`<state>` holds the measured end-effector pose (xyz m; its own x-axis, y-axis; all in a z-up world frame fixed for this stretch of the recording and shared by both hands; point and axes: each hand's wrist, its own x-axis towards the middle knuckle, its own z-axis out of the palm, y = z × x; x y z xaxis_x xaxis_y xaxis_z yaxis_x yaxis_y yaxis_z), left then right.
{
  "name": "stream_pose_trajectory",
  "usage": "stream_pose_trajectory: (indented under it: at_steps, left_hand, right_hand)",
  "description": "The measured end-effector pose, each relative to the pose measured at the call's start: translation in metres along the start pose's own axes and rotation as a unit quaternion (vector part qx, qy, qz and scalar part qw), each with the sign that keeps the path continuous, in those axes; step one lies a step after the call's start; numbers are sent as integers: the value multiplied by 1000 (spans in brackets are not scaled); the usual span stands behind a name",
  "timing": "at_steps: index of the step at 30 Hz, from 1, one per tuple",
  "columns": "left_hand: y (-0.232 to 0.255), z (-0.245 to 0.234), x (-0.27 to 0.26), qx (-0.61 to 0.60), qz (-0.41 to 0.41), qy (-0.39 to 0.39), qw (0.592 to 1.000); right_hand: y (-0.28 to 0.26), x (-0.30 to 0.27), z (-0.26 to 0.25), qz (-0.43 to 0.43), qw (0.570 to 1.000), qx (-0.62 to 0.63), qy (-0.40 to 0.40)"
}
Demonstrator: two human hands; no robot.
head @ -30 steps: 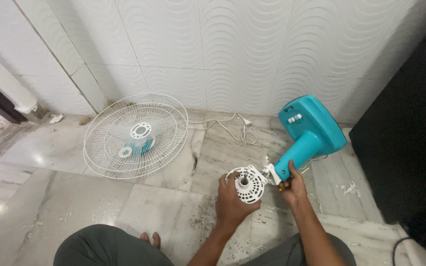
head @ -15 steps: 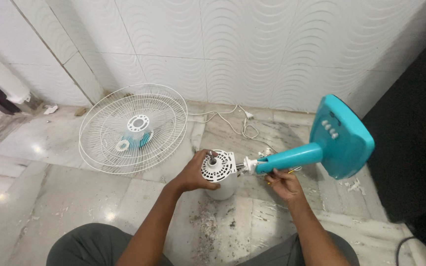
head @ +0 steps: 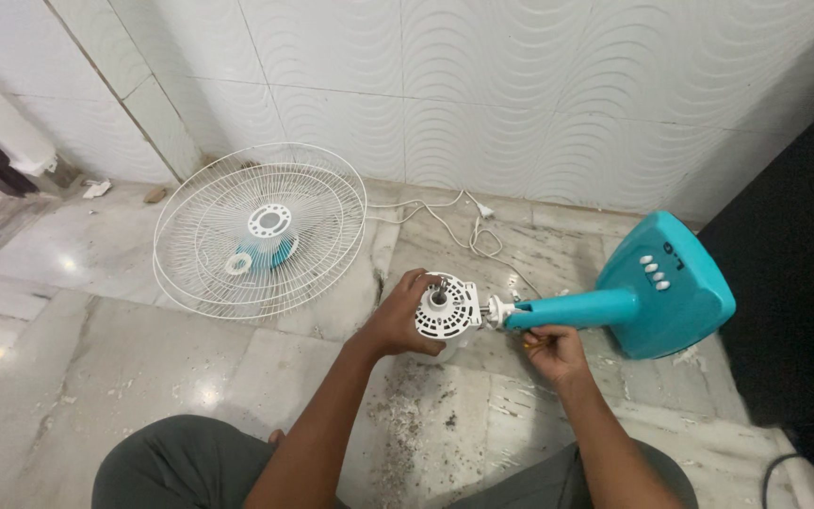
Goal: The person assembles a teal pedestal fan by attaching the motor housing to the neck and securing it with a screwdriver. They then attach the front wire cage to the assembly.
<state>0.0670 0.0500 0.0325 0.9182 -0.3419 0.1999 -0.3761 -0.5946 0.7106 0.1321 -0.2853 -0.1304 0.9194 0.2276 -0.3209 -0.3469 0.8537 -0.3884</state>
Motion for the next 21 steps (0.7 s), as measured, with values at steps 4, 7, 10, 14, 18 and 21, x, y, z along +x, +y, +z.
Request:
stream_pose_trajectory:
  at_steps: [4, 7, 10, 14, 18, 21]
  left_hand:
    - [-2, -4, 8, 35, 22, 0, 999]
    - [1, -1, 13, 84, 19, 1, 996]
    - [3, 3, 17, 107, -4, 5, 994]
    - [4, 7, 16, 82, -24, 9, 996]
    - [2, 8, 9, 66, -19, 17, 998]
    - [1, 4, 6, 74, -8, 13, 997]
  right_hand:
    - [0, -2, 6, 15, 1000, 1, 15]
    - [0, -12, 18, 18, 997, -8, 68]
    - [2, -24, 29, 4, 997, 53, 64]
    - [4, -30, 40, -16, 997, 50, 60]
    - [9, -27, 46, -27, 995, 9, 91]
    - [14, -33, 47, -31, 996, 1, 78]
